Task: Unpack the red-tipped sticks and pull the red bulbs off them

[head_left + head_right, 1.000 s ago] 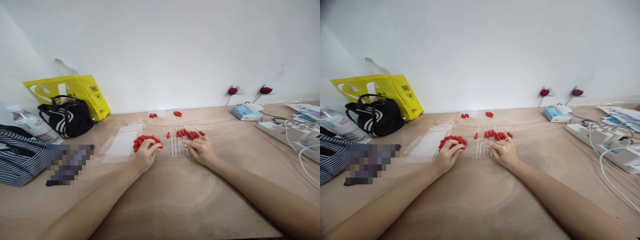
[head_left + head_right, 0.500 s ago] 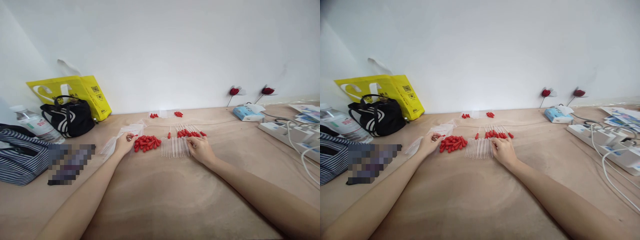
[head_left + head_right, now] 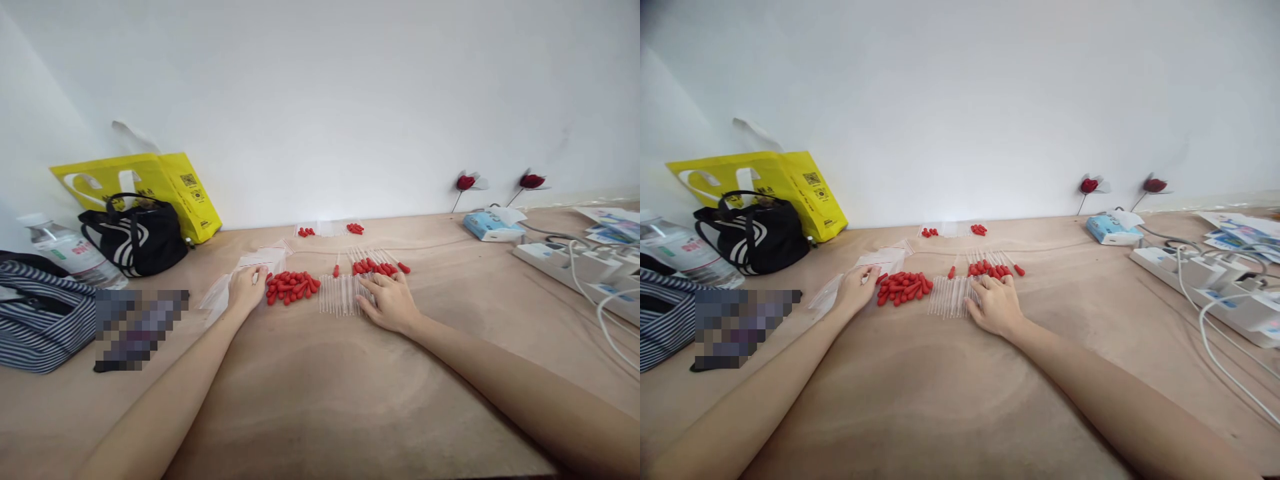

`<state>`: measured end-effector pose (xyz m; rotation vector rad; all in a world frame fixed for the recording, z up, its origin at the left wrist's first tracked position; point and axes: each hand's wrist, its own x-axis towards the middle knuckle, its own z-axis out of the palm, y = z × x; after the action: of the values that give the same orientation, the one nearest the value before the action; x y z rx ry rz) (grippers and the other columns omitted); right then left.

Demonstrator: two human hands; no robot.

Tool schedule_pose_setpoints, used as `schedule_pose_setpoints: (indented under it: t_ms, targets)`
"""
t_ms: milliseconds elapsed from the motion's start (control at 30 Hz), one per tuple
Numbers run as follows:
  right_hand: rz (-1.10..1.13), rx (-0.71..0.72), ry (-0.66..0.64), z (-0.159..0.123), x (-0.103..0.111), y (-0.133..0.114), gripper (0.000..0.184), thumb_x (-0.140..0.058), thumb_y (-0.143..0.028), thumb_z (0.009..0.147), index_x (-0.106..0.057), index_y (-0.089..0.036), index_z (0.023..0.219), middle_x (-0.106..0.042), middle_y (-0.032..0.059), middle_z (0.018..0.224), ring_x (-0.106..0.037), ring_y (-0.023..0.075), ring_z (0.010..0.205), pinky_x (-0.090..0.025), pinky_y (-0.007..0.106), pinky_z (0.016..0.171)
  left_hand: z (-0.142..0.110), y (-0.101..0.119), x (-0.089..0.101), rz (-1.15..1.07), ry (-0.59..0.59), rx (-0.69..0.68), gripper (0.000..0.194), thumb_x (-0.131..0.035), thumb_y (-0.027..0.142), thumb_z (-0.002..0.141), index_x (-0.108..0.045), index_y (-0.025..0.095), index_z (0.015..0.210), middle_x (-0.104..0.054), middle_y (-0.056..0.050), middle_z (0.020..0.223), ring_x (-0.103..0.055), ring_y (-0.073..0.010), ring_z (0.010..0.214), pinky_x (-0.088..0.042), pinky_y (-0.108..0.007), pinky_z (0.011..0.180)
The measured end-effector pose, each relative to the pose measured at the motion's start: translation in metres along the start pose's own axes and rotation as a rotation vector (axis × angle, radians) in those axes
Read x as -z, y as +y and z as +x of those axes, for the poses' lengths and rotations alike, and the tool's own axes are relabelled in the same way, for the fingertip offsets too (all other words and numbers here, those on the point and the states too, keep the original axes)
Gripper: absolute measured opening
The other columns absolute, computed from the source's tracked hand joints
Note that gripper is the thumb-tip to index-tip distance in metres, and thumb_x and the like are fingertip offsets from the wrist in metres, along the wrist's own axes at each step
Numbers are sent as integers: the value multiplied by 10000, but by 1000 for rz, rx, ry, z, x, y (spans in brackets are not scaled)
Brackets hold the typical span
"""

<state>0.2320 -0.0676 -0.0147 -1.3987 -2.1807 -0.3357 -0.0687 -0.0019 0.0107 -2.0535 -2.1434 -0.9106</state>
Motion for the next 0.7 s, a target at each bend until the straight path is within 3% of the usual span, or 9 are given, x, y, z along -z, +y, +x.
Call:
schedule_pose_setpoints:
  t_ms: [167,300,533,700]
  targets:
    - [81,33,-23,-1,4,4,491,-439,-524,775,-554,-162,1087,-570,66,832,-492,180,769,-232,337,731,-14,26,2,66,129,-217,269,-437,368,778,-642,206,840,-631,-46,951,-495,-238,950,-352,-359,852]
    - [176,166,-44,-5,7,13,645,-497,-636,676,-518,-187,1139,-552,91,963,-482,210,865,-252,373,782,-18,61,-4,85,29,-322,220,-495,377,745,-655,226,733,-623,-44,903,-494,-244,916,-352,-393,824]
    - [252,317,-96,-10,12,21,751,-540,-699,575,-502,-229,1159,-516,102,1087,-446,241,952,-259,435,843,6,117,-34,122,-246,-229,305,-520,482,687,-672,225,629,-649,-67,736,-527,-278,910,-333,-415,836]
    - [240,294,-97,-9,11,24,646,-544,-654,625,-539,-240,1121,-517,96,1093,-441,238,984,-272,433,850,22,126,-55,39,-340,-140,339,-570,517,611,-646,196,531,-656,-87,635,-577,-283,856,-346,-398,829]
